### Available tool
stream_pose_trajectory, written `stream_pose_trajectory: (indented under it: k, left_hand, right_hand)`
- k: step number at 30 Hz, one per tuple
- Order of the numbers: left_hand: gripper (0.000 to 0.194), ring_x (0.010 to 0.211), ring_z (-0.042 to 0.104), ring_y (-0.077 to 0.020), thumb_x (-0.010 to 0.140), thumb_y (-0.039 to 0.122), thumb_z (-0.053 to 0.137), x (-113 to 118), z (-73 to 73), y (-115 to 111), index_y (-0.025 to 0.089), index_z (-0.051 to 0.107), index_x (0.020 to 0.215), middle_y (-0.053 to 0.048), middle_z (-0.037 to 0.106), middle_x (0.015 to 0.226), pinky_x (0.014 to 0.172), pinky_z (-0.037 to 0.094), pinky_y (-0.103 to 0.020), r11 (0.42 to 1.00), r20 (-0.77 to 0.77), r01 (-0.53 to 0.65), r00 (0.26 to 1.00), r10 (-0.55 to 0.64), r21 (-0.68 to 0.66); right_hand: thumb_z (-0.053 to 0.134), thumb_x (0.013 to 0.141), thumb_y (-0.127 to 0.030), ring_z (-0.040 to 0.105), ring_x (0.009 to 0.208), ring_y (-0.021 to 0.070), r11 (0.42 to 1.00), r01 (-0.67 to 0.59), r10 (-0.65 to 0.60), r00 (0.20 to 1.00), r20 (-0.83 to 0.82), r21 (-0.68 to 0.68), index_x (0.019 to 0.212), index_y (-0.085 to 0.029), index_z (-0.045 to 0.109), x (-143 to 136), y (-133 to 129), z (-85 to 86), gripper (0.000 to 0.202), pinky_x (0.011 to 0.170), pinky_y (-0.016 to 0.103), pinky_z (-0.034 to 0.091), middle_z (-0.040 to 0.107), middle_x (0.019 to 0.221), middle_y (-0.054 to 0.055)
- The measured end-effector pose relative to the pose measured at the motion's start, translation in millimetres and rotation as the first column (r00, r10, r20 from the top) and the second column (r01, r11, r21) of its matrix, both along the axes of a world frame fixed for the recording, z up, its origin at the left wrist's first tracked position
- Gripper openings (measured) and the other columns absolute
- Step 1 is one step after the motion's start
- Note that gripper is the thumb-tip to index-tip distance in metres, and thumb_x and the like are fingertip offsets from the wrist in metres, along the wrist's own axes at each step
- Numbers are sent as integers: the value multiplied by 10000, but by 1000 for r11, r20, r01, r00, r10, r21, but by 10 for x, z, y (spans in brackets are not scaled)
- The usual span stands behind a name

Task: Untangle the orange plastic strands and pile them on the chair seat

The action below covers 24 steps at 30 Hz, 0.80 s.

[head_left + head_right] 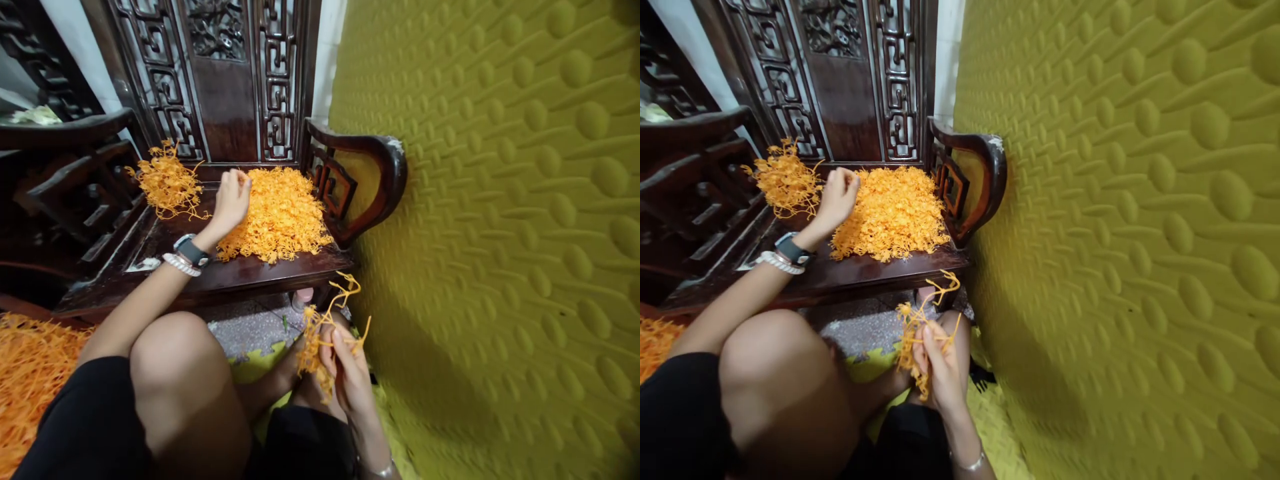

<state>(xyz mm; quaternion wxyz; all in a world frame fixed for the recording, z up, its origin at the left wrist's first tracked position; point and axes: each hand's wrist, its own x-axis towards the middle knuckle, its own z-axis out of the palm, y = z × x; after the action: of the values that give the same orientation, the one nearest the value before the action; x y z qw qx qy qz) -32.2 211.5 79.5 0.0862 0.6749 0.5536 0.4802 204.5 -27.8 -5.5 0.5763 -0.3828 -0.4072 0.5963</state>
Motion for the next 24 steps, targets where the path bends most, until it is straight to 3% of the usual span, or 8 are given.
stream_pose_trajectory:
  k: [6, 9, 10, 11, 13, 16, 19, 24]
  left_hand:
    - [458, 1398, 130, -388, 925, 397, 529, 276, -338, -100, 76, 418, 1232, -216, 198, 1465, 1148, 104, -558, 981, -126, 136, 980, -153, -137]
    - [391, 1310, 384, -278, 973, 458, 379, 406, -206, -417, 150, 553, 1141, -130, 493, 1327, 1126, 274, -459, 926, -112, 320, 931, -347, -201]
    - [404, 1190, 515, -215, 987, 468, 315, 460, -134, -564, 197, 586, 1113, -75, 596, 1211, 1058, 383, -379, 869, -95, 433, 880, -465, -242]
    - [422, 1153, 546, -198, 992, 471, 291, 513, -62, -718, 210, 579, 1154, -66, 614, 1204, 1024, 410, -351, 713, -6, 630, 748, -663, -309]
    - [387, 1025, 593, -185, 964, 486, 396, 597, 54, -1004, 207, 562, 1175, -59, 645, 1114, 922, 454, -317, 514, 60, 772, 573, -817, -374]
    - [297, 870, 565, -163, 969, 418, 430, 622, 111, -1262, 175, 589, 1030, -51, 629, 948, 816, 439, -290, 396, -61, 816, 410, -910, -420]
    - [328, 764, 520, -140, 998, 361, 348, 531, 69, -1300, 163, 565, 853, -31, 578, 817, 734, 412, -266, 402, -44, 829, 419, -907, -389]
    - [315, 697, 503, -117, 988, 339, 376, 365, -49, -1180, 164, 521, 769, 9, 528, 719, 681, 384, -245, 632, 63, 730, 666, -743, -260]
  right_hand:
    - [532, 929, -429, 186, 395, 42, 991, -54, 61, 997, -48, 123, 863, -185, 589, 59, 211, 196, 259, 428, 192, 153, 322, 456, -98]
    - [537, 925, -409, 162, 388, 35, 991, -52, 62, 994, -87, 122, 899, -184, 604, 43, 259, 180, 236, 416, 184, 124, 277, 457, -107]
    - [546, 918, -406, 162, 386, 34, 992, -49, 60, 994, -92, 118, 899, -182, 607, 33, 278, 176, 233, 411, 182, 119, 277, 460, -107]
    - [555, 910, -399, 165, 383, 32, 992, -50, 61, 993, -97, 114, 893, -180, 609, 24, 299, 176, 226, 405, 181, 117, 285, 465, -105]
    - [556, 904, -381, 182, 372, 32, 992, -62, 74, 991, -111, 107, 884, -185, 604, 8, 338, 184, 203, 390, 178, 121, 325, 476, -98]
    - [547, 894, -337, 217, 357, 38, 991, -96, 110, 983, -145, 97, 855, -202, 574, -9, 378, 197, 143, 377, 181, 134, 412, 503, -82]
    - [563, 849, -310, 260, 381, 58, 990, -92, 114, 972, -207, 110, 733, -203, 517, -38, 382, 179, 164, 406, 192, 187, 436, 488, -67]
    - [629, 758, -335, 264, 414, 73, 997, -50, 59, 981, -186, 52, 603, -199, 489, -146, 294, 19, 249, 420, 210, 227, 369, 483, -62]
